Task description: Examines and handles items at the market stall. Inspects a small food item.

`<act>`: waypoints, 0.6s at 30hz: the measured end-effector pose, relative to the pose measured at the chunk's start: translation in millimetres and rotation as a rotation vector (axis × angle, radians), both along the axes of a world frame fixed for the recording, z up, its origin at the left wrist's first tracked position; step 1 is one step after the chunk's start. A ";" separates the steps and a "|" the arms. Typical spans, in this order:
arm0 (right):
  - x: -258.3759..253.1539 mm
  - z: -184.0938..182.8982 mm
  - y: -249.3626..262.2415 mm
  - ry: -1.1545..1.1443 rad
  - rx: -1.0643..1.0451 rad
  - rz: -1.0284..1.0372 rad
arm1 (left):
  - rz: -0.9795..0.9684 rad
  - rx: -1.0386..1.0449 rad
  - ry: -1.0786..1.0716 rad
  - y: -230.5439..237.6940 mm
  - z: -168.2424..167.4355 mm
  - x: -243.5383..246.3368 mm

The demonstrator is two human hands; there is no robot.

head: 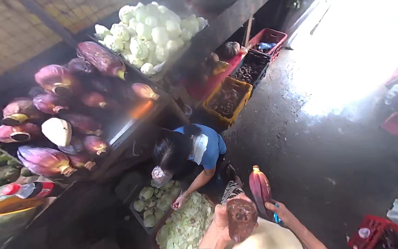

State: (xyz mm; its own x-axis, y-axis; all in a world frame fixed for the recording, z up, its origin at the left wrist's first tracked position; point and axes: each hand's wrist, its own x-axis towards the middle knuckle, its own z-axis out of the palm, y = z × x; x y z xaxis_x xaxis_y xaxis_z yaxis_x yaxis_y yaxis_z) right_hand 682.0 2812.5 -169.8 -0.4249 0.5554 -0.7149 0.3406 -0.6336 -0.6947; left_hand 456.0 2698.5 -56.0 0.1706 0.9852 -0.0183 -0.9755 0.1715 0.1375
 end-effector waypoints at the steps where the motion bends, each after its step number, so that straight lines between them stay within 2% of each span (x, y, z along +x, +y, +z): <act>1: -12.1 -1.1 24.1 0.000 0.017 0.034 | 0.006 0.045 0.030 20.0 2.4 -7.0; 5: -84.7 -2.5 119.3 0.009 0.117 0.179 | 0.044 0.184 0.080 95.3 19.0 -46.2; 8: -143.9 9.2 171.9 0.030 0.133 0.293 | 0.145 0.233 0.142 129.1 23.6 -75.1; 13: -228.6 23.5 235.1 0.095 0.096 0.494 | 0.346 0.152 0.161 136.4 14.5 -118.0; 18: -304.3 4.8 286.4 0.128 0.081 0.712 | 0.708 -0.029 0.103 118.2 -9.0 -129.0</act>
State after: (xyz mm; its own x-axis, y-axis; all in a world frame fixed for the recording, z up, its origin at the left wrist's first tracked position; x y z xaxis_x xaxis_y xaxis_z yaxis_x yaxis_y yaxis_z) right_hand 377.8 3098.9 -164.9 -0.7804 0.1620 -0.6039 0.5642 -0.2336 -0.7919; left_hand 327.1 2816.7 -65.0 -0.5135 0.8577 -0.0281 -0.8363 -0.4928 0.2404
